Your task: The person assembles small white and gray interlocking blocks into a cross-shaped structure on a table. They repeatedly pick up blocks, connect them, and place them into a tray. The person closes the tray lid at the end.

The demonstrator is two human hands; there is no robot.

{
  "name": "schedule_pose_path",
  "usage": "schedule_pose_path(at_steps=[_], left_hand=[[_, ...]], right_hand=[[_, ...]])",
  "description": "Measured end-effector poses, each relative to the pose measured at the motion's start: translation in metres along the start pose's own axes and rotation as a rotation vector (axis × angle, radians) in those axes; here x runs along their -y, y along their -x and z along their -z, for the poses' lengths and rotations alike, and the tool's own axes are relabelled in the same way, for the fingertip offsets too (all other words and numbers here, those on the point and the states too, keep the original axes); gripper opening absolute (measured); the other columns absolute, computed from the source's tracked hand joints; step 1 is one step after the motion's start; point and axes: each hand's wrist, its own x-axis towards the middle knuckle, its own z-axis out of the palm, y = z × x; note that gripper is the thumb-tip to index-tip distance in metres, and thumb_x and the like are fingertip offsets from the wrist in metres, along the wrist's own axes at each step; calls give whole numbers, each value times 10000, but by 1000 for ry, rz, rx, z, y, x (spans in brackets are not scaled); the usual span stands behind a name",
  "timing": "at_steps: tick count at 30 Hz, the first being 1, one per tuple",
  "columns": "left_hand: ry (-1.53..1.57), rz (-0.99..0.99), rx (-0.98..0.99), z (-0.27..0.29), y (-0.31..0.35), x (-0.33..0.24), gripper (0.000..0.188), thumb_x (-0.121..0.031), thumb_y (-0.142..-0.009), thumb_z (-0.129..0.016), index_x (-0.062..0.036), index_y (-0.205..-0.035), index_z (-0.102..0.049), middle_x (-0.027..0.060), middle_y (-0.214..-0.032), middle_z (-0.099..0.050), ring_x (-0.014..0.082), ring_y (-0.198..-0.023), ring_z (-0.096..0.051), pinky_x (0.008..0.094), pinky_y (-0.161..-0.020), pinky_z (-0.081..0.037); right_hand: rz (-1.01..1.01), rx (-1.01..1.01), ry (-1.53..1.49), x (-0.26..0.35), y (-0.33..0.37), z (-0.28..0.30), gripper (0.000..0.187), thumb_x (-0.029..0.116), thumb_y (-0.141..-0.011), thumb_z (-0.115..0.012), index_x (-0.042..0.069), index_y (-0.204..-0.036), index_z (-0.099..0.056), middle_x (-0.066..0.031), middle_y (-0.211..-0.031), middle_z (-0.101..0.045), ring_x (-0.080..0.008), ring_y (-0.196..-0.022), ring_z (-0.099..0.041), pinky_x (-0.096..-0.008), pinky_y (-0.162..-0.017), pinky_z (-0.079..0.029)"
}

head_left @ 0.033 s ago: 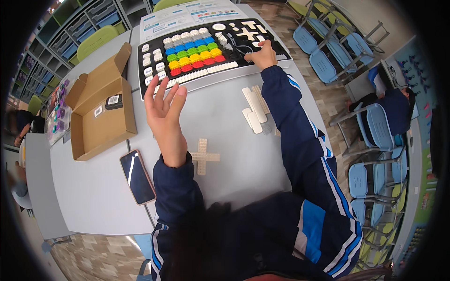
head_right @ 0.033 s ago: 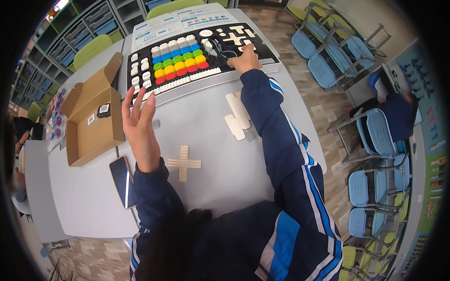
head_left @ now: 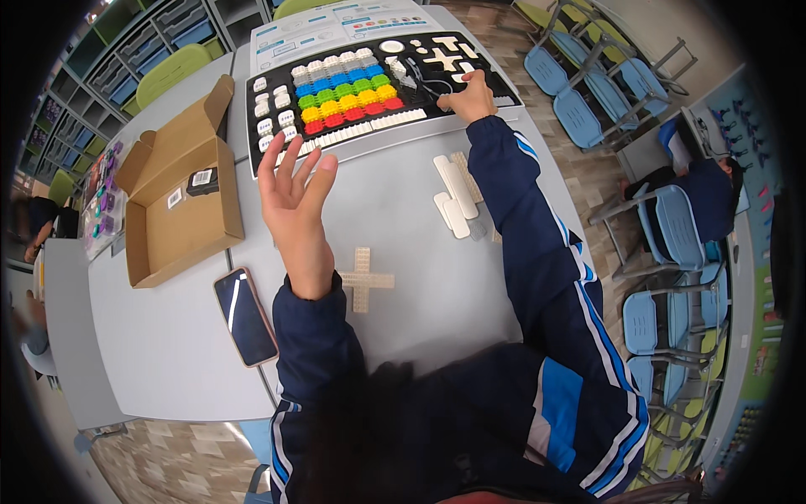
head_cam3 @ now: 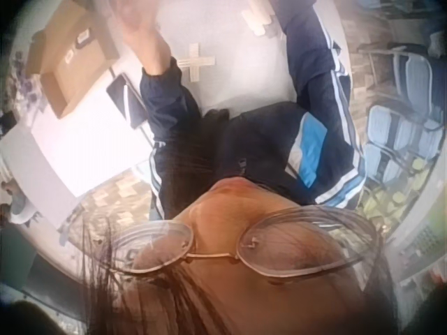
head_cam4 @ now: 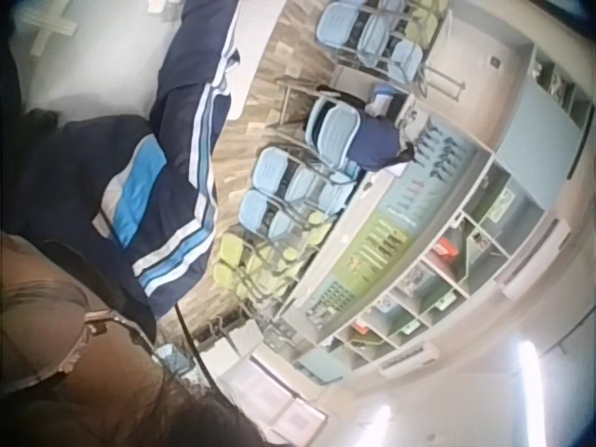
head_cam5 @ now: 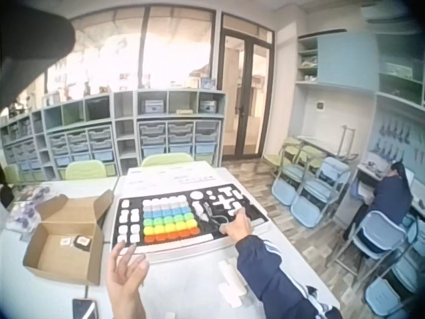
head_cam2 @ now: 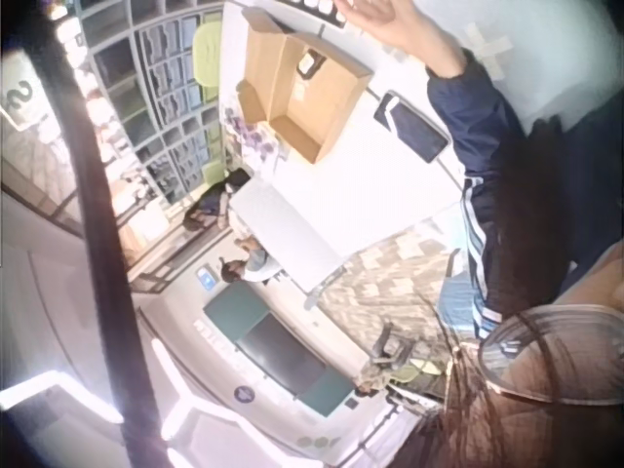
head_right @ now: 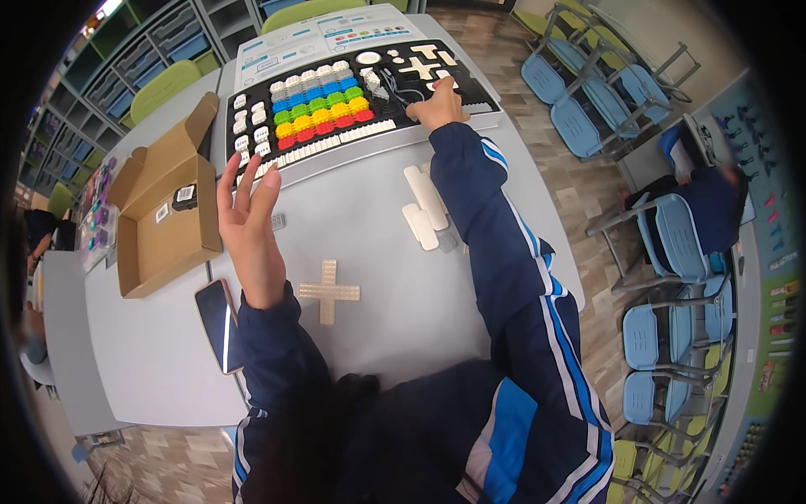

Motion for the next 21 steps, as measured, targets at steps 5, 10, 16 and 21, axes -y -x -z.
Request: schedule_pose_path(at_steps=[5,10,16,21], left_hand=[[-25,12,24,0,-3,1,637,-95,-803,-709,-24,-1347,-384,219,-1295,-492,224,-1155,-520,329,-1000,-357],[-77,-12,88,1,-5,0,627,-82,-797,-709,-24,-1339,-399,209,-1291,-498,241,-1098,-563,320,-950,-414],[-110,12,140,8,-10,2,630,-131,-752,-773,-38,-1290,-458,202,-1272,-503,268,-1102,-545,351,-923,-456],[-86,-8,136,11,-13,2,568,-129,-779,-755,-17,-1264,-481,173,-1242,-525,233,-1072,-555,329,-907,-461]], right_hand=[[10,-8,93,-1,-4,-2,740,250,-517,-815,94,-1133,-435,-141,-1075,-632,-327,-1037,-593,-555,-931,-329],[-1,40,193,4,-2,-4,756,250,-557,-835,92,-1183,-442,-141,-1139,-619,-308,-1090,-578,-633,-939,-272],[-7,126,318,15,-3,-3,939,328,-601,-859,29,-1340,-363,-190,-1218,-580,-325,-1153,-550,-564,-982,-343],[7,188,344,-2,-31,-11,870,378,-744,-762,20,-1381,-290,-171,-1339,-491,-312,-1250,-474,-598,-1002,-303]])
